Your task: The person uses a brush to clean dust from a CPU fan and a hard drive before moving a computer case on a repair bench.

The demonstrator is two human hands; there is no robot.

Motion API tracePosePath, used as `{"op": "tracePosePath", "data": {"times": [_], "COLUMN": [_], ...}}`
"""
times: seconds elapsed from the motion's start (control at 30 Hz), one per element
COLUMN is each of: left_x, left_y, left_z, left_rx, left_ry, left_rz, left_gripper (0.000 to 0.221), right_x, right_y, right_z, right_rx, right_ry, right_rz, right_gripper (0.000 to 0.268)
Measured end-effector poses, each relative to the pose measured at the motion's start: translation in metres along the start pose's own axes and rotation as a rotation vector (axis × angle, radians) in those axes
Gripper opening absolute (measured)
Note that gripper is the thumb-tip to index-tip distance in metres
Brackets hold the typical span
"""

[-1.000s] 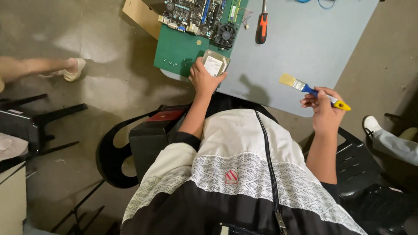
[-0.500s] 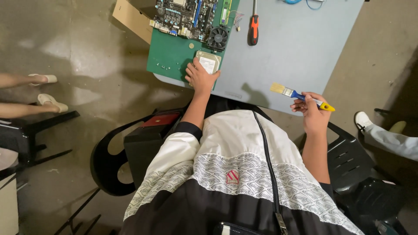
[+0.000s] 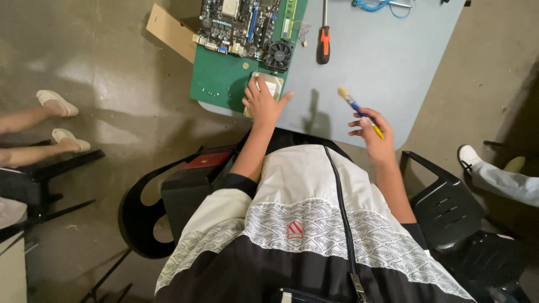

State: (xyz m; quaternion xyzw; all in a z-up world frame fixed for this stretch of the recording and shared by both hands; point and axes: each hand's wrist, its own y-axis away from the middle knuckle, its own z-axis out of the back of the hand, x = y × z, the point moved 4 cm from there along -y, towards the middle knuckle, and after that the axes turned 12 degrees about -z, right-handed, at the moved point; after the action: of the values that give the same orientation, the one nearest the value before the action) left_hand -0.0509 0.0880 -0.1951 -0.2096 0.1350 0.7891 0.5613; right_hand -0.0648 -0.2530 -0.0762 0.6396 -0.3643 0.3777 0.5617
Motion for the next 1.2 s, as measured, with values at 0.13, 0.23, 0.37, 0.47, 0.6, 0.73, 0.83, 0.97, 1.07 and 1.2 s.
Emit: {"op": "tracePosePath", "data": {"times": [0.13, 0.23, 0.37, 0.47, 0.6, 0.73, 0.83, 0.97, 1.07, 1.2], "left_x": [0.049, 0.115, 0.146, 0.146, 0.131, 0.13, 0.116, 0.039, -0.042, -0.108], "left_y": [-0.029, -0.057, -0.082, -0.09, -0.097, -0.101, -0.094, -0.062, -0.022, 0.009], "left_z": [-0.014, -0.044, -0.053, -0.054, -0.053, -0.055, -0.035, 0.005, -0.005, -0.057], "left_rx": [-0.106, -0.119, -0.058, -0.106, -0.107, -0.172, -0.251, -0.284, 0.042, 0.659], "left_ry": [0.084, -0.018, -0.086, -0.094, -0.084, -0.077, -0.037, 0.109, 0.621, 1.108], "left_rz": [0.053, 0.112, 0.134, 0.115, 0.026, -0.002, -0.023, -0.076, 0.095, 0.337], "left_gripper": [0.041, 0.027, 0.032, 0.037, 0.033, 0.028, 0.036, 0.03, 0.031, 0.058], "right_x": [-0.001, -0.009, -0.014, -0.02, -0.027, -0.029, -0.031, -0.024, -0.023, -0.011], "right_y": [0.0, 0.001, 0.004, 0.008, 0.008, 0.005, -0.001, -0.011, -0.025, -0.04], "right_z": [-0.014, -0.004, 0.009, 0.019, 0.026, 0.027, 0.026, 0.015, -0.002, -0.053], "right_rx": [0.063, 0.047, 0.012, -0.017, -0.062, -0.079, -0.048, -0.062, -0.015, 0.14], "right_ry": [0.003, 0.045, 0.075, 0.088, 0.072, 0.051, 0.071, 0.11, 0.227, 0.716], "right_rz": [-0.033, -0.062, -0.104, -0.142, -0.162, -0.166, -0.147, -0.095, 0.029, 0.168], "right_gripper": [0.029, 0.029, 0.028, 0.028, 0.028, 0.024, 0.024, 0.023, 0.028, 0.047]}}
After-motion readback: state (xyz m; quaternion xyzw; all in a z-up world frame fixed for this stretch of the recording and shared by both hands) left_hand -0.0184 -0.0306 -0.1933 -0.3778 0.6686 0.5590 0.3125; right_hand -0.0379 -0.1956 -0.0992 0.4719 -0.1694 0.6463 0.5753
